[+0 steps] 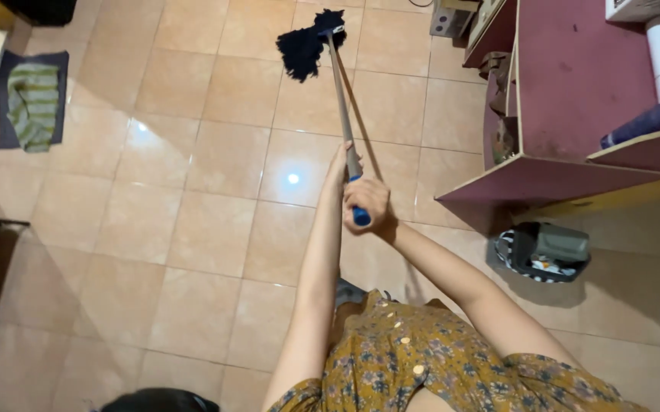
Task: Mopping a tiled floor using a string mop and a bucket.
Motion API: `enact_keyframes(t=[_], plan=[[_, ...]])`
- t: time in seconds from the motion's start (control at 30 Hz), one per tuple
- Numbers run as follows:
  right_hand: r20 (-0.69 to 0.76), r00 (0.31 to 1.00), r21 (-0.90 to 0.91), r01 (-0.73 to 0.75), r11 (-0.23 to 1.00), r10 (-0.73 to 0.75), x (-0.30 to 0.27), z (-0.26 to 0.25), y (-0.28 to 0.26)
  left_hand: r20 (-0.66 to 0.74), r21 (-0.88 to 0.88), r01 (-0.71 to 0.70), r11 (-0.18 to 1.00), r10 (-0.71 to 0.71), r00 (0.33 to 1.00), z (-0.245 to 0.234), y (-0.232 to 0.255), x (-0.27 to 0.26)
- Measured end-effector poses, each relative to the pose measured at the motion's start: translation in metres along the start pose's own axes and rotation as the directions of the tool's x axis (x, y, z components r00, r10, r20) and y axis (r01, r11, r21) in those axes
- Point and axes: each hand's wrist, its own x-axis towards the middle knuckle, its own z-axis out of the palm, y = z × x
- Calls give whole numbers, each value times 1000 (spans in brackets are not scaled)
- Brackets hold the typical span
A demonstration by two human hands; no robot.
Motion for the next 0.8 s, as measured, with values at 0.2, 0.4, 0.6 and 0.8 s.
enact_keyframes(t=[0.2,0.4,0.6,0.8], plan=[[-128,981,-185,-167,968,145,13,61,140,-122,43,-72,996,77,990,-66,29,-20],[24,876,-71,-478,875,481,19,87,223,-234,16,-101,995,102,967,-102,69,-37],[-107,942,-309,-335,890,317,7,91,120,-240,-81,-206,975,182,954,-98,88,-2],[-113,991,-174,-92,980,73,54,59,34,-215,-121,-161,980,132,968,-63,85,44]])
